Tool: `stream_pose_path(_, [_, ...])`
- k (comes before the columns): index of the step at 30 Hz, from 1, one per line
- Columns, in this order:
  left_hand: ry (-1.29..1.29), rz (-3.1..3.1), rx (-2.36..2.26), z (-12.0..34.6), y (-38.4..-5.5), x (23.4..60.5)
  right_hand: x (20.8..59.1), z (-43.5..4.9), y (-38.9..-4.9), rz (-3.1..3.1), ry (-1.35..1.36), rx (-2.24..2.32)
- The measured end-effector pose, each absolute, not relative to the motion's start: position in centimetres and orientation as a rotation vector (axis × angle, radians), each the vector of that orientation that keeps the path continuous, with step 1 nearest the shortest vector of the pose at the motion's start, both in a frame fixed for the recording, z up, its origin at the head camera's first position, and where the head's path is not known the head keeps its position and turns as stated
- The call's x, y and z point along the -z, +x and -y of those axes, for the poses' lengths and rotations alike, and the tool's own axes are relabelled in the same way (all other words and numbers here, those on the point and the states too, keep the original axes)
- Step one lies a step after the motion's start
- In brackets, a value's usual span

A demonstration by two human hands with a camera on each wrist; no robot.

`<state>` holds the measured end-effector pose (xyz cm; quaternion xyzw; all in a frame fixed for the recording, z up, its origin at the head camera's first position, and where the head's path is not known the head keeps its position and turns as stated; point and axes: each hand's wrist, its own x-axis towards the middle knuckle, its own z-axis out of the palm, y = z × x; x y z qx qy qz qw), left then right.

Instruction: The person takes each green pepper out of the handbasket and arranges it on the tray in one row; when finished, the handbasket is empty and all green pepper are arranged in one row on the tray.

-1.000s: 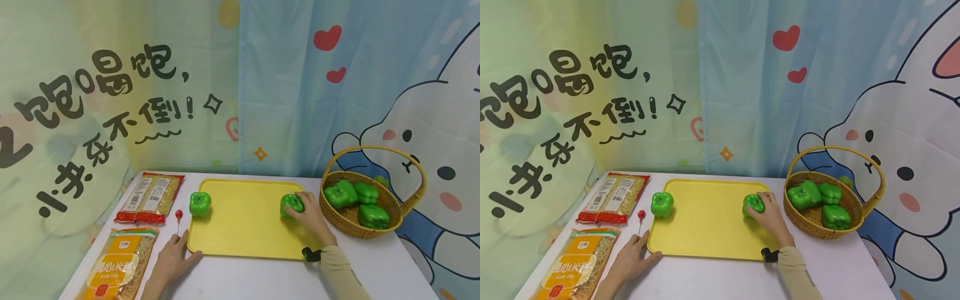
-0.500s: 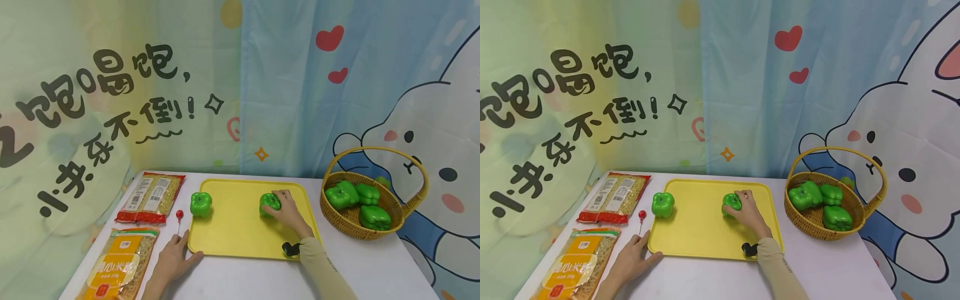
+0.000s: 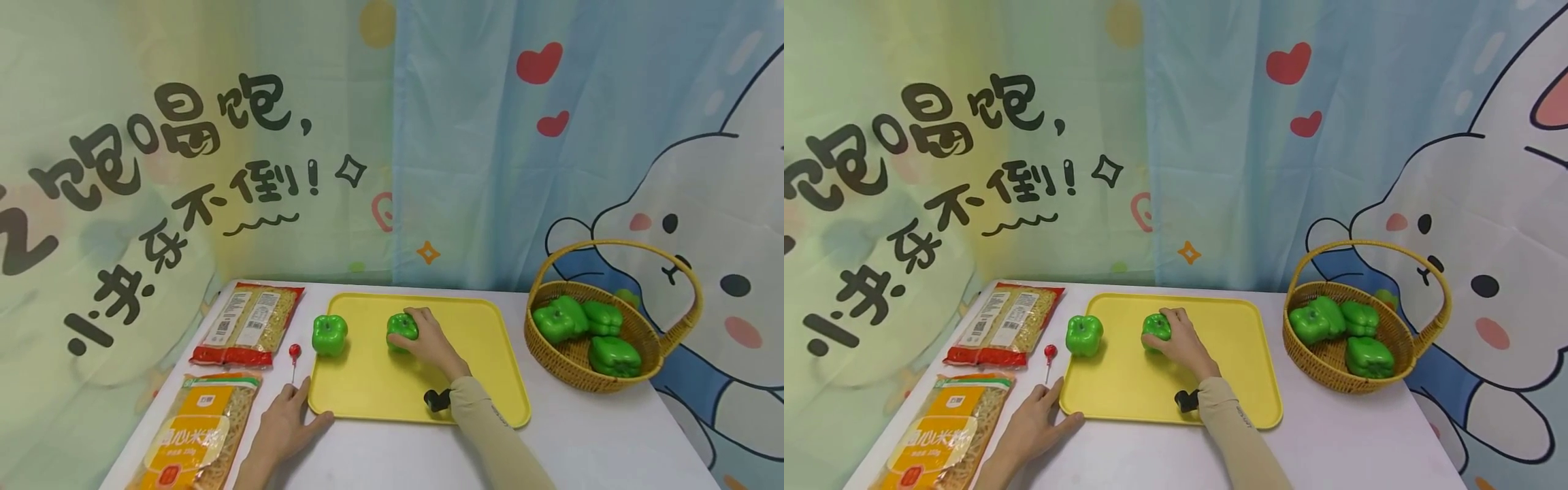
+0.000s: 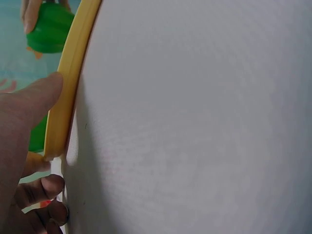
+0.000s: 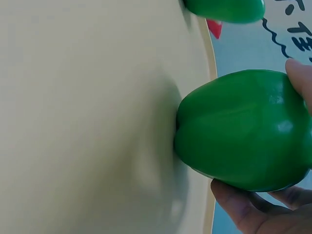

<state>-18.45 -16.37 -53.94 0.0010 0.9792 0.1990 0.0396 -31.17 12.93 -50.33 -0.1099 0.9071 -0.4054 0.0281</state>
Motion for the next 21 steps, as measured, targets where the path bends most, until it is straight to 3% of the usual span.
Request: stream_pose_path(21, [0.025, -3.003, -0.629, 16.3, -18.4, 53.8, 50.4, -7.2, -31.2, -2.732, -0.504, 1.252])
